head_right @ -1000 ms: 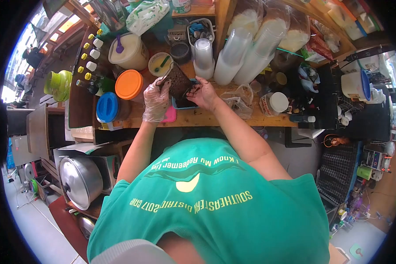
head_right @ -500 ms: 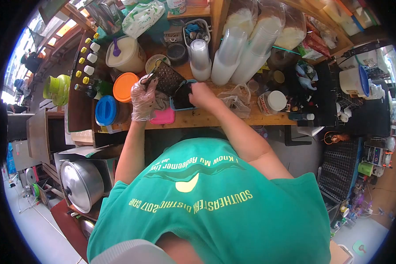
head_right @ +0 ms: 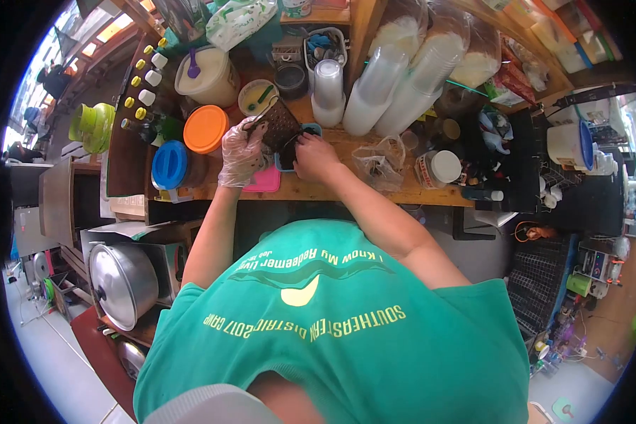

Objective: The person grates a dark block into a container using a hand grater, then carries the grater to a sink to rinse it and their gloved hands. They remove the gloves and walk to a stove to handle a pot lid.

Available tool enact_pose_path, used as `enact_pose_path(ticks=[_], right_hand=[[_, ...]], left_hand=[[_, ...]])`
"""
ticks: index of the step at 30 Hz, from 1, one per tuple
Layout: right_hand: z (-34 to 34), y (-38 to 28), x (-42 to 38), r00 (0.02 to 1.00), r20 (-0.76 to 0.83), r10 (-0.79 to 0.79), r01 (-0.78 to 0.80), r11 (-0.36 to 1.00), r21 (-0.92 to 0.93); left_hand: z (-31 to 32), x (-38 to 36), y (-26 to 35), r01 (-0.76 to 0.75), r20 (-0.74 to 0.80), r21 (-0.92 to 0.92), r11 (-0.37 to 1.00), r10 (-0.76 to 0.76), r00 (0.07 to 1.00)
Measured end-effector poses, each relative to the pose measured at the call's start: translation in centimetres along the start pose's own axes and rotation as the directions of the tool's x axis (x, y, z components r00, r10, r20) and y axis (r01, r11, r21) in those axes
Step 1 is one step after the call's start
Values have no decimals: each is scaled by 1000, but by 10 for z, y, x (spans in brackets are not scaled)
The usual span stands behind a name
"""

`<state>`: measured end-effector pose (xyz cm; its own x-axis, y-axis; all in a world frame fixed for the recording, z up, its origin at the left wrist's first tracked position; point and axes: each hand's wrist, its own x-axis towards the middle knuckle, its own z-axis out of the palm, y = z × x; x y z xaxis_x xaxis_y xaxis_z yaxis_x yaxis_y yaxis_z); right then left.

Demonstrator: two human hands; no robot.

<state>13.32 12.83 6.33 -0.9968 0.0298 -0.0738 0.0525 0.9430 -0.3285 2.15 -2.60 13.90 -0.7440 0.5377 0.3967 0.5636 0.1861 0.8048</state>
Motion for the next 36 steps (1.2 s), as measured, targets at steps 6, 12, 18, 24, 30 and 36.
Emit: enact_pose_path(ticks=[6,12,18,24,30,36], right_hand=[[-39,-6,-2,978,-76,196,-178,965,193],[-62,7,2,915,-262,305,-200,910,362],[-67,13,0,893,-296,340,-57,736,674],[-45,30,-2,888,-281,363,31,563,826],[-34,28,-3,857,-335,392,83,536,840],[-24,38,0,836,-344,427,100,499,861]], left_hand=[[1,3,-9,3,11,-44,999,-2,1000],[0,9,-11,-15,163,-7,1000,16,986],[9,14,-14,66,285,-147,987,-21,958],[17,12,-24,103,331,-31,994,-87,939],[31,2,-27,216,260,-244,946,-151,954],[28,9,-18,223,90,-483,847,-205,975]])
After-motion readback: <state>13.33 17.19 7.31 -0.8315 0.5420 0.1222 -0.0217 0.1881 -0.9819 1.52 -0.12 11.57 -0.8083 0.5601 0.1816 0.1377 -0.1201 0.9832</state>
